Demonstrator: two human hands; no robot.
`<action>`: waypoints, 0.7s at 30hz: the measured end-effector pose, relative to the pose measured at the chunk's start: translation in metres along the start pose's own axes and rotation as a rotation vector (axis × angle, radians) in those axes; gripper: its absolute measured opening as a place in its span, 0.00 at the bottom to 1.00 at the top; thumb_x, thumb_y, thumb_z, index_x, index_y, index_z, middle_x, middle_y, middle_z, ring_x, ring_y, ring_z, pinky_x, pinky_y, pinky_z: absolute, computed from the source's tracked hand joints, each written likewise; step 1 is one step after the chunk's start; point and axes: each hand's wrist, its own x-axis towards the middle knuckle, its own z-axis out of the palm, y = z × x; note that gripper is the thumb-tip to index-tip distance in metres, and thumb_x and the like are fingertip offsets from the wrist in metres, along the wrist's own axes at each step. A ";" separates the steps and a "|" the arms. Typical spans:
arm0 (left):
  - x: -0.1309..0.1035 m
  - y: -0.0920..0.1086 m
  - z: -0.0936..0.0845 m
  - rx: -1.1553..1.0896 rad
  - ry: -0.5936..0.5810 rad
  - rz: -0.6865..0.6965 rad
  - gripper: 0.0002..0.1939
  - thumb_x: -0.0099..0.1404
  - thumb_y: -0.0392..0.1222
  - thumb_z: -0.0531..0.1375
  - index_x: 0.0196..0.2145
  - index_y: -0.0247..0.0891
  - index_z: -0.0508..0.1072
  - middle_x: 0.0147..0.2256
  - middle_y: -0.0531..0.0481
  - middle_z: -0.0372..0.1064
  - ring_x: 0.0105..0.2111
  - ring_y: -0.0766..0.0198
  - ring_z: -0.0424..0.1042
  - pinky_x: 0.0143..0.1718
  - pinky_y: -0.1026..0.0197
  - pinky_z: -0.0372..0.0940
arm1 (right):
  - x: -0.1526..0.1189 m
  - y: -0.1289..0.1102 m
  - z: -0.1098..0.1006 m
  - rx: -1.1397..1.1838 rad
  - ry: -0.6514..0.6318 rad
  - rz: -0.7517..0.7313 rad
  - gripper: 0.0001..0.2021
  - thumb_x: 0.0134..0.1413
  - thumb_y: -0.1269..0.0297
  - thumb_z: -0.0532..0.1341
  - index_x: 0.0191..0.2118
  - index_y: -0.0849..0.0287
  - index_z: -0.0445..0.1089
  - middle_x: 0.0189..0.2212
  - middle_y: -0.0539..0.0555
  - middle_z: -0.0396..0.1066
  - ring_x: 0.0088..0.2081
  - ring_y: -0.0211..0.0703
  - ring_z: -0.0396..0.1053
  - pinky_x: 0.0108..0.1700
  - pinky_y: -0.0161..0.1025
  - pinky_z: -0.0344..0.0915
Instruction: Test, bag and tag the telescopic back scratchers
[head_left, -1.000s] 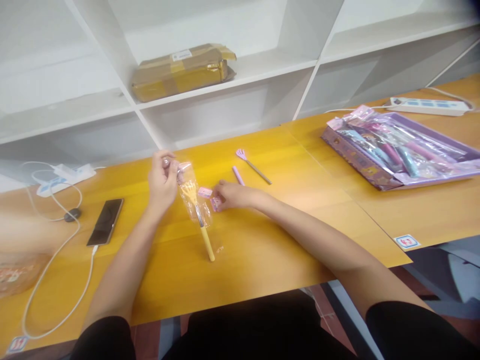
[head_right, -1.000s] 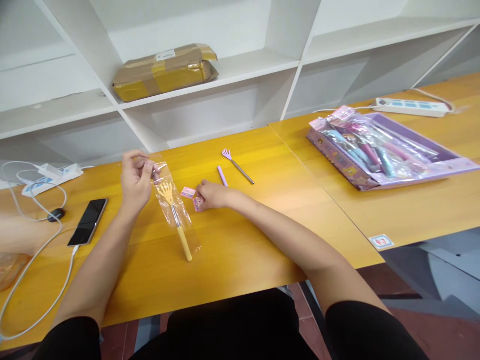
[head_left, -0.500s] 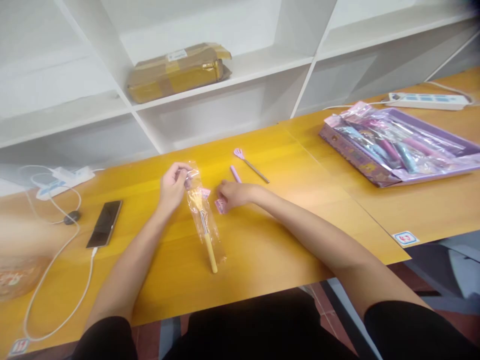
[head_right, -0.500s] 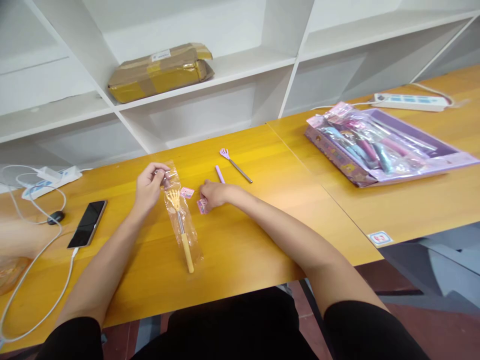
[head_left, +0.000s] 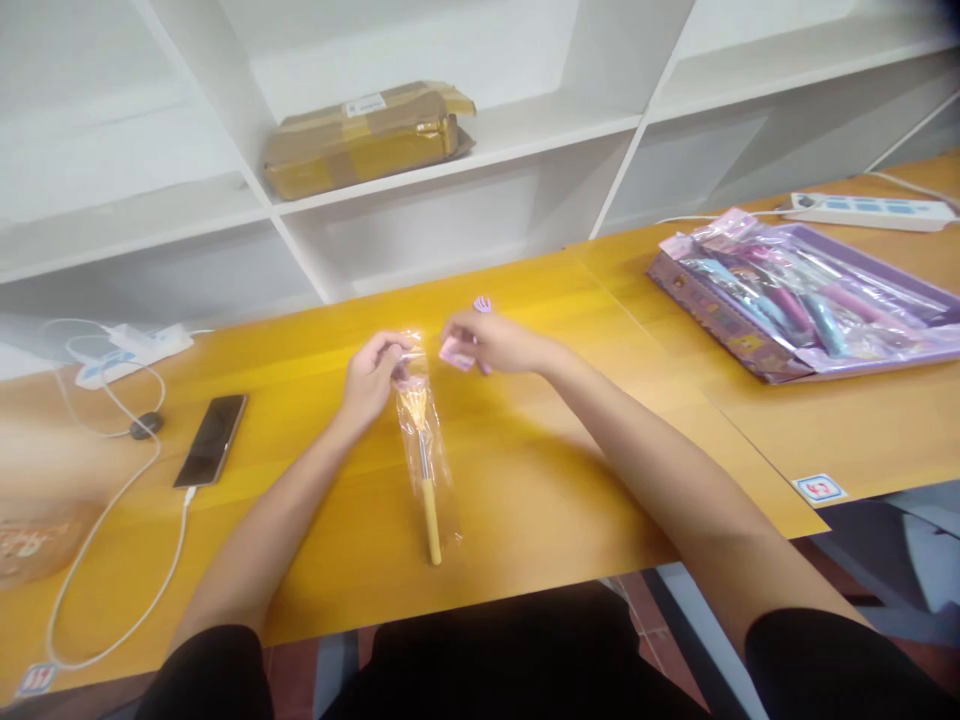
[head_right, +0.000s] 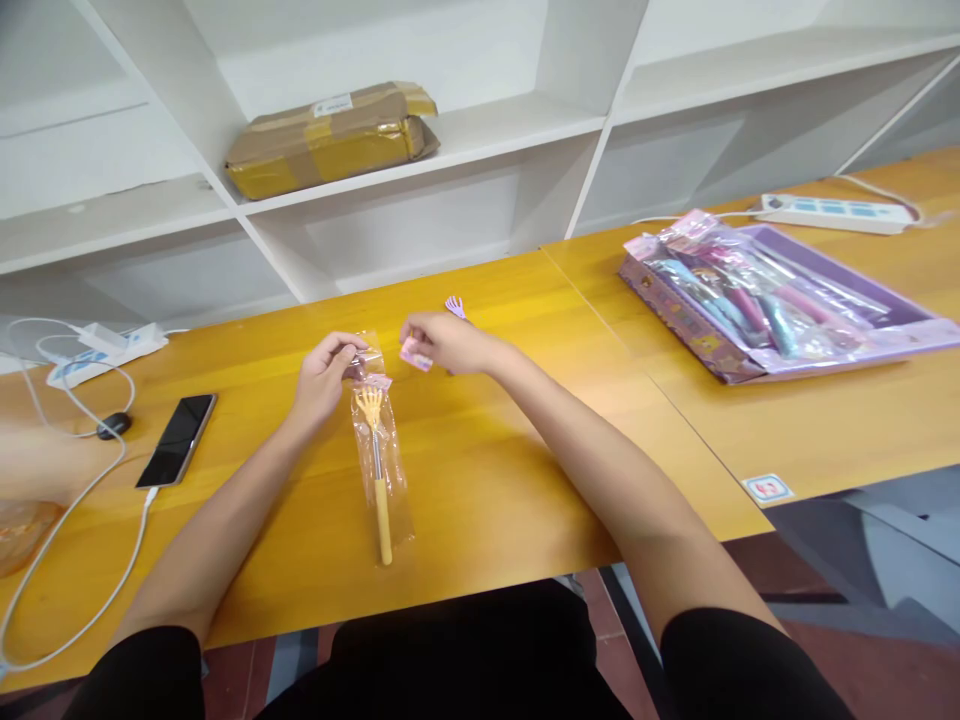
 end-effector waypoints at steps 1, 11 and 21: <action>-0.001 0.001 0.001 0.000 -0.009 0.003 0.09 0.73 0.46 0.63 0.41 0.40 0.82 0.37 0.49 0.77 0.32 0.63 0.73 0.34 0.62 0.69 | 0.000 0.000 -0.003 0.046 0.097 -0.049 0.03 0.77 0.67 0.65 0.51 0.57 0.72 0.41 0.55 0.78 0.33 0.44 0.73 0.36 0.38 0.68; -0.010 0.006 0.008 -0.248 -0.101 -0.060 0.24 0.74 0.62 0.66 0.56 0.42 0.86 0.52 0.41 0.84 0.46 0.53 0.81 0.44 0.57 0.75 | -0.010 -0.036 0.014 0.260 0.465 -0.274 0.26 0.67 0.36 0.76 0.40 0.55 0.73 0.30 0.50 0.69 0.29 0.41 0.65 0.27 0.36 0.58; -0.010 0.022 0.009 -0.450 -0.183 -0.234 0.27 0.70 0.63 0.67 0.52 0.37 0.86 0.53 0.37 0.85 0.48 0.43 0.86 0.50 0.45 0.80 | 0.001 -0.020 0.018 0.107 0.471 -0.444 0.17 0.77 0.47 0.68 0.45 0.56 0.73 0.38 0.53 0.75 0.36 0.45 0.71 0.36 0.39 0.67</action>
